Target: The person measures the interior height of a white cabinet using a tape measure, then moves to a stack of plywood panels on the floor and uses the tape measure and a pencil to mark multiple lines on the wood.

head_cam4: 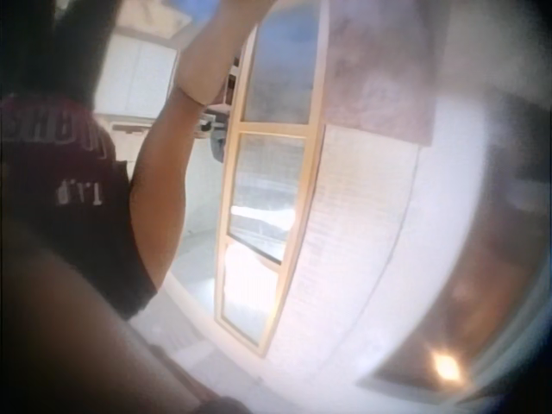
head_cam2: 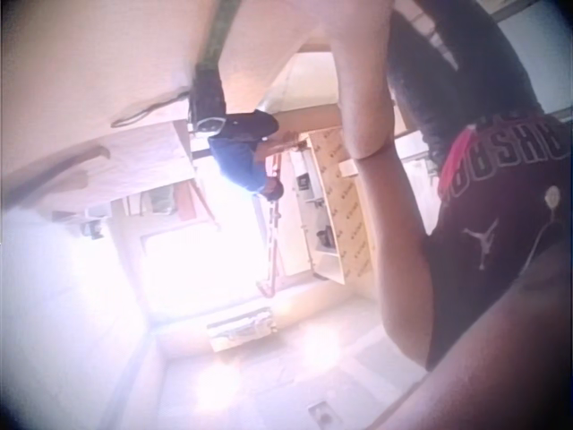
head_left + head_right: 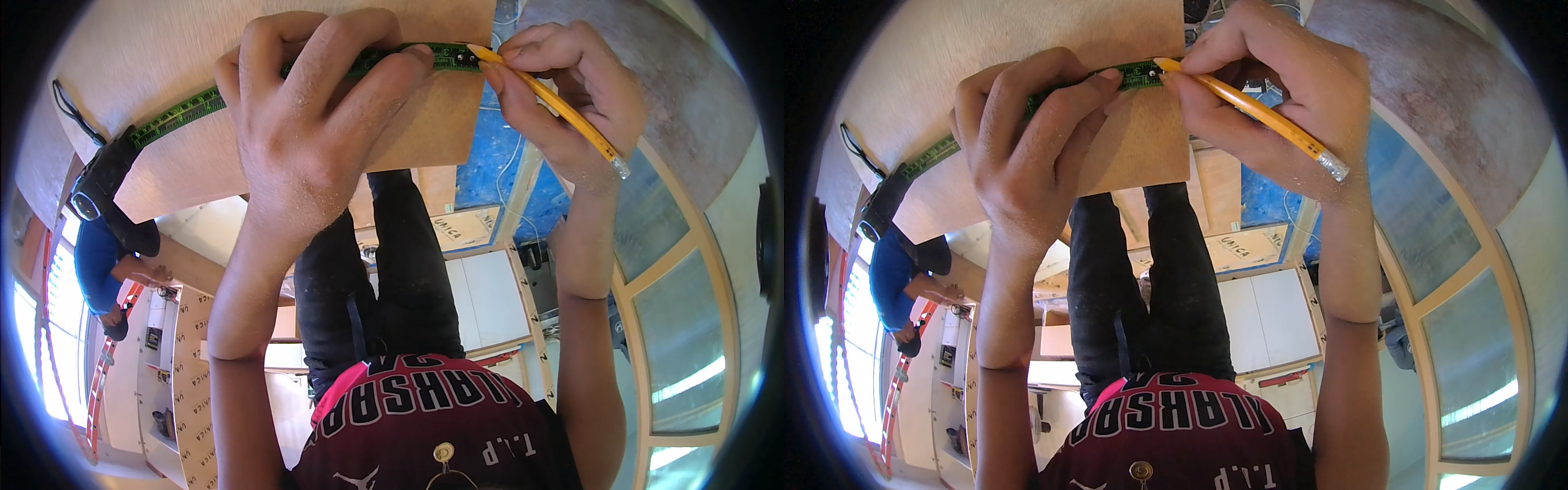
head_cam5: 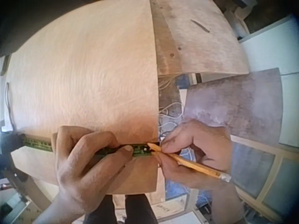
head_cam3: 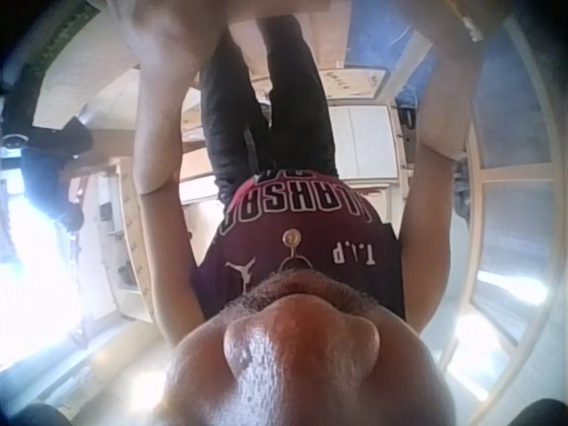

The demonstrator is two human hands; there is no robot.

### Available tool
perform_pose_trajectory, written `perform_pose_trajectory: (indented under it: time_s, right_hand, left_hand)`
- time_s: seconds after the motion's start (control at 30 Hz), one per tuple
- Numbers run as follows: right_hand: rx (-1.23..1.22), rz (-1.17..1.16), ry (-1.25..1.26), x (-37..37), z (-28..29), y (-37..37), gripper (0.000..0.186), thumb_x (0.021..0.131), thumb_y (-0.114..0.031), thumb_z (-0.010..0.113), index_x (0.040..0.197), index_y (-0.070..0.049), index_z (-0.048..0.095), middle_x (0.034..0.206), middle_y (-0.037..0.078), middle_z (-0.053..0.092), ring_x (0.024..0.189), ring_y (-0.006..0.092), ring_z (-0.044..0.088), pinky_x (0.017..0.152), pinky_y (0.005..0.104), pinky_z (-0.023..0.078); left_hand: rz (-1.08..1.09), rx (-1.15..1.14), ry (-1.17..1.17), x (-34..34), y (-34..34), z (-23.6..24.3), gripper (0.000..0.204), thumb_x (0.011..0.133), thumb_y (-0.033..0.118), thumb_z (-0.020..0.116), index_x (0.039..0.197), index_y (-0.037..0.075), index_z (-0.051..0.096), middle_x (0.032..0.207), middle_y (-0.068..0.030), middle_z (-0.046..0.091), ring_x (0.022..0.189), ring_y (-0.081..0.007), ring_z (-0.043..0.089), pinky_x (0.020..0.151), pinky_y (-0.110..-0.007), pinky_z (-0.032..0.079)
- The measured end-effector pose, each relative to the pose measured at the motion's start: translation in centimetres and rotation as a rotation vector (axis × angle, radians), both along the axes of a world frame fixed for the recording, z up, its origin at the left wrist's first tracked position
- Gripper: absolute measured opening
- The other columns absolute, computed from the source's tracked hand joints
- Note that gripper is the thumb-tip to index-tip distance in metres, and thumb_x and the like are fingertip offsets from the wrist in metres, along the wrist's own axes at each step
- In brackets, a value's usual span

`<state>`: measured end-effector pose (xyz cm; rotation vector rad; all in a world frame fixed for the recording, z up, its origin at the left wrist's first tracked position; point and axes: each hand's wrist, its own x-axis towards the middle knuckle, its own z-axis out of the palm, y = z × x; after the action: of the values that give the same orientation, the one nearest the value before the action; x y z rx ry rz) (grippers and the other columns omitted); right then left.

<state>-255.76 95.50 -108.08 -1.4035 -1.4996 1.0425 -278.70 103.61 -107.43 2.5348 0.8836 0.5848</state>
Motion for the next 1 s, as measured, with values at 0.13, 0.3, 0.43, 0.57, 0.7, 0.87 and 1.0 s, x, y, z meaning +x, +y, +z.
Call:
perform_pose_trajectory:
  time_s: [0.13, 0.3, 0.43, 0.57, 0.7, 0.87, 1.0]
  right_hand:
    - [0.038, 0.035, -0.036, -0.2, -0.1, 0.6, 0.019, 0.087, 0.012, 0.074, 0.101, 0.003, 0.064, 0.102, 0.014, 0.071, 0.084, 0.0112, 0.068, 0.073, 0.0219, 0.056]
    - [0.006, 0.267, -0.081, 3.2, -1.0, 1.3, 0.031, 0.082, -0.002, 0.086, 0.103, -0.004, 0.063, 0.096, 0.015, 0.068, 0.085, 0.0246, 0.071, 0.075, 0.0294, 0.054]
    - [-0.007, 0.152, 0.004, 1.7, -2.0, 0.4, 0.028, 0.081, 0.002, 0.085, 0.099, -0.002, 0.063, 0.092, 0.015, 0.067, 0.085, 0.0219, 0.071, 0.074, 0.0285, 0.054]
    - [-0.066, 0.217, -0.103, 1.6, 0.8, 1.4, 0.026, 0.083, 0.004, 0.083, 0.098, -0.002, 0.064, 0.092, 0.016, 0.068, 0.085, 0.0231, 0.072, 0.075, 0.0282, 0.054]
    - [-0.158, 0.217, -0.132, 2.2, 0.7, 0.9, 0.026, 0.082, 0.001, 0.085, 0.097, -0.002, 0.064, 0.093, 0.016, 0.068, 0.087, 0.0232, 0.073, 0.075, 0.0284, 0.055]
    - [-0.113, 0.159, -0.006, 1.2, 0.4, 1.3, 0.027, 0.083, 0.002, 0.085, 0.096, 0.0, 0.062, 0.094, 0.015, 0.069, 0.087, 0.0212, 0.072, 0.077, 0.0296, 0.055]
    - [-0.145, 0.205, 0.019, 1.6, 0.9, 1.4, 0.031, 0.082, 0.004, 0.085, 0.099, 0.001, 0.059, 0.092, 0.013, 0.068, 0.084, 0.0189, 0.07, 0.078, 0.0289, 0.054]
  left_hand:
    - [-0.001, 0.015, -0.005, -0.1, 0.0, -0.2, 0.025, 0.07, 0.012, 0.085, 0.095, 0.014, 0.08, 0.103, -0.0002, 0.07, 0.095, -0.0216, 0.06, 0.082, -0.035, 0.047]
    - [-0.008, 0.012, -0.008, 0.2, 0.1, -0.1, 0.025, 0.07, 0.012, 0.085, 0.095, 0.014, 0.08, 0.102, 0.0001, 0.07, 0.094, -0.0209, 0.06, 0.081, -0.035, 0.046]
    - [0.011, 0.011, 0.024, 0.0, -0.3, -0.1, 0.026, 0.07, 0.013, 0.085, 0.095, 0.014, 0.08, 0.102, -0.0002, 0.07, 0.094, -0.0207, 0.06, 0.081, -0.034, 0.046]
    - [-0.003, 0.008, 0.006, 0.1, -0.1, -0.1, 0.026, 0.069, 0.014, 0.086, 0.095, 0.014, 0.08, 0.102, -0.0006, 0.07, 0.094, -0.0205, 0.06, 0.082, -0.034, 0.046]
    - [0.004, 0.008, -0.002, 0.1, -0.2, -0.1, 0.027, 0.068, 0.015, 0.087, 0.095, 0.015, 0.081, 0.102, -0.0005, 0.07, 0.094, -0.0205, 0.06, 0.081, -0.034, 0.046]
    - [0.011, 0.015, 0.001, 0.1, -0.2, -0.3, 0.028, 0.068, 0.016, 0.087, 0.095, 0.015, 0.081, 0.102, 0.0, 0.07, 0.094, -0.0207, 0.06, 0.081, -0.034, 0.046]
    - [0.006, 0.016, -0.012, 0.1, -0.1, -0.3, 0.029, 0.067, 0.015, 0.087, 0.095, 0.015, 0.081, 0.103, 0.0002, 0.07, 0.094, -0.0212, 0.06, 0.082, -0.034, 0.047]
